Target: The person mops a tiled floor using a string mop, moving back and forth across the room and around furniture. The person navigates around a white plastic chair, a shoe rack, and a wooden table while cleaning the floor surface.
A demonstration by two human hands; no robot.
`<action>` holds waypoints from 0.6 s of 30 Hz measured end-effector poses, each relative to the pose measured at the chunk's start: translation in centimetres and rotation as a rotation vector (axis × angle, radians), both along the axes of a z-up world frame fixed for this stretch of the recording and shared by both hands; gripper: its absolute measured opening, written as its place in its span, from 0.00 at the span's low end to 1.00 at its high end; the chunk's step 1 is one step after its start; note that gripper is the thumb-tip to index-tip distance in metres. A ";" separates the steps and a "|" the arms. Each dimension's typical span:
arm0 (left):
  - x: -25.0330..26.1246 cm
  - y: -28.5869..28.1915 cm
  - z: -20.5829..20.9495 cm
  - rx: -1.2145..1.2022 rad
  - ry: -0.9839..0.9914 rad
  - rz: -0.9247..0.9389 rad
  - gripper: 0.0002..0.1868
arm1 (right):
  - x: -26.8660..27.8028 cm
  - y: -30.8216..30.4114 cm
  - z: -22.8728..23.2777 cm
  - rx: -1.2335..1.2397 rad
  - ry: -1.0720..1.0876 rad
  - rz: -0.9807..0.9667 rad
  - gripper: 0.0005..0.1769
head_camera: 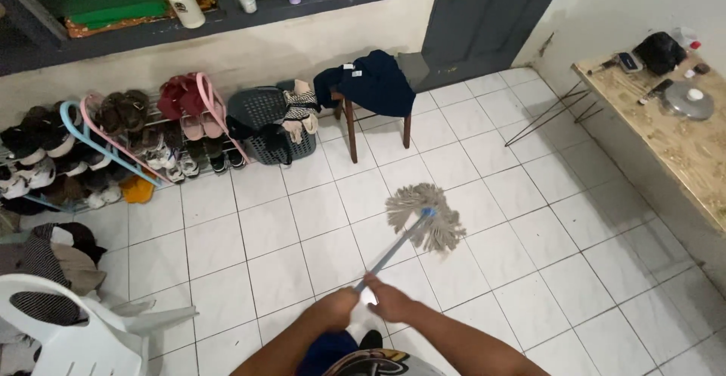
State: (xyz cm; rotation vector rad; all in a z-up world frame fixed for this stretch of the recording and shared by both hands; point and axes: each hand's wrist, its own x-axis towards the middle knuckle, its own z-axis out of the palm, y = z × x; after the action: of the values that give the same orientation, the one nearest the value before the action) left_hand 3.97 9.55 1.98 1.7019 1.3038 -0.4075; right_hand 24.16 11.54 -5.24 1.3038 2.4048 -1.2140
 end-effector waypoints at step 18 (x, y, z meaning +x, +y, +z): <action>-7.1 6.8 -2.8 0.109 -0.237 -0.026 0.17 | -6.1 8.3 7.4 -0.411 0.063 0.356 0.48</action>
State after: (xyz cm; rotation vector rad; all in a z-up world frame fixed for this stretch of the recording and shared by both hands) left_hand -3.11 16.33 -0.78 1.7995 1.1489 -0.1459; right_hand 18.11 19.82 2.14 0.6959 2.1400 -1.5401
